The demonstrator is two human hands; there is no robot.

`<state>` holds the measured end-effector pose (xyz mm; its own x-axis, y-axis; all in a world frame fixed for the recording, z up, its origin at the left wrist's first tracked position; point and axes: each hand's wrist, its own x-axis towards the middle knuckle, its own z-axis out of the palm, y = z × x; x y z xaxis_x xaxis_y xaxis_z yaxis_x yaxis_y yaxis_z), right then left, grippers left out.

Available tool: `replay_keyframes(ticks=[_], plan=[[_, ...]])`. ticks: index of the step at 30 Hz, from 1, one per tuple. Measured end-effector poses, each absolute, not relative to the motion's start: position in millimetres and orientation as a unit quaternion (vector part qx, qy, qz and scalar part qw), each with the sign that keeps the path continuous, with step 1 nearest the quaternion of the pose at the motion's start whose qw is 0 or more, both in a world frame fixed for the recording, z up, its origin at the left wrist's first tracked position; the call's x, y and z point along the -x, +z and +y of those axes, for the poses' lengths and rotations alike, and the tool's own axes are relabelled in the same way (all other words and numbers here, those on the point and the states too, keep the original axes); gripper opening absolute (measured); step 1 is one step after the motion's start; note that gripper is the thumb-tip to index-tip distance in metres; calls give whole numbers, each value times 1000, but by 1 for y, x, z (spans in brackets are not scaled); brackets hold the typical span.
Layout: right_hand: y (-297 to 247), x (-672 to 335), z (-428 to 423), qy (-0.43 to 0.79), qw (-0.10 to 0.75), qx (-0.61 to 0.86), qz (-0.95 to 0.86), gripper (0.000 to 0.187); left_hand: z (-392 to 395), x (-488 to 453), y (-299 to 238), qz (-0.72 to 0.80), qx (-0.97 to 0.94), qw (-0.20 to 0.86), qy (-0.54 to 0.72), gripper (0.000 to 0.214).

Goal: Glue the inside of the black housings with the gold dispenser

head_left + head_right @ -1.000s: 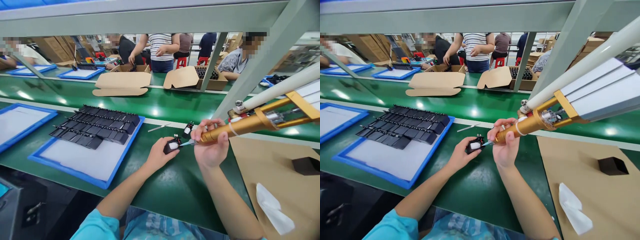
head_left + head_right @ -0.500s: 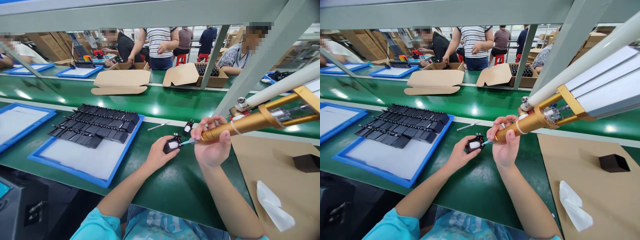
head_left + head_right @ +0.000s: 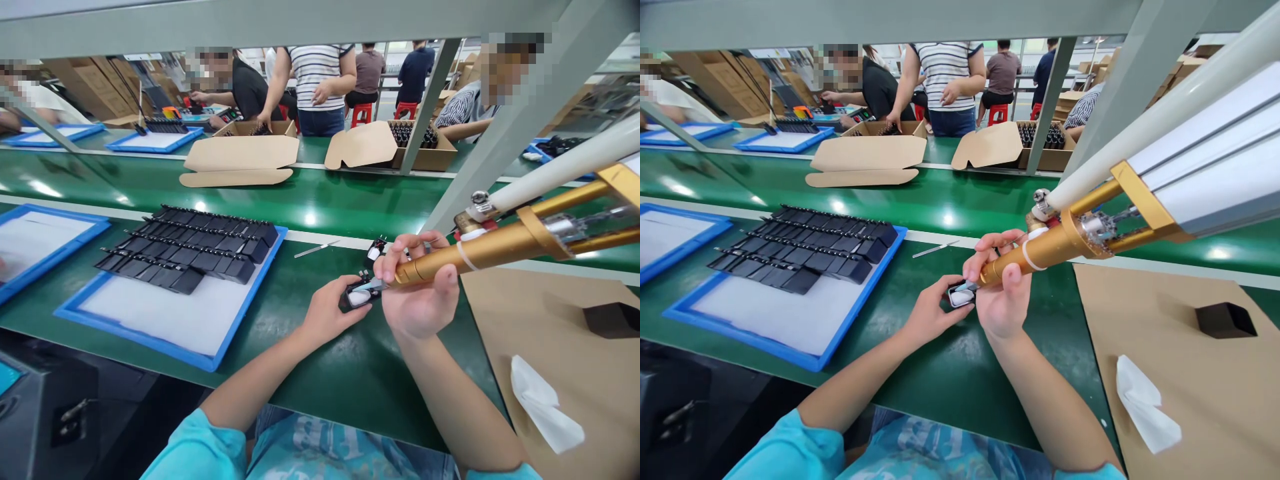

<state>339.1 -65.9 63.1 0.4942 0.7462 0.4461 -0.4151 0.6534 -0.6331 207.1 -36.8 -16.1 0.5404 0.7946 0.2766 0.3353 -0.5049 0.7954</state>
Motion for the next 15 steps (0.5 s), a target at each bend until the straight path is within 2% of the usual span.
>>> replay_keyframes(ticks=[6,12,15], plan=[[66,-332,-71,337,835,240,-364,30,-41,-209,-15,321,-798,355,367,43],[68,-334,-69,338,840,251,-342,36,-40,-206,-11,356,-799,361,323,50],[69,-336,-74,335,857,256,-298,39,-36,-203,-14,379,-823,340,254,51]])
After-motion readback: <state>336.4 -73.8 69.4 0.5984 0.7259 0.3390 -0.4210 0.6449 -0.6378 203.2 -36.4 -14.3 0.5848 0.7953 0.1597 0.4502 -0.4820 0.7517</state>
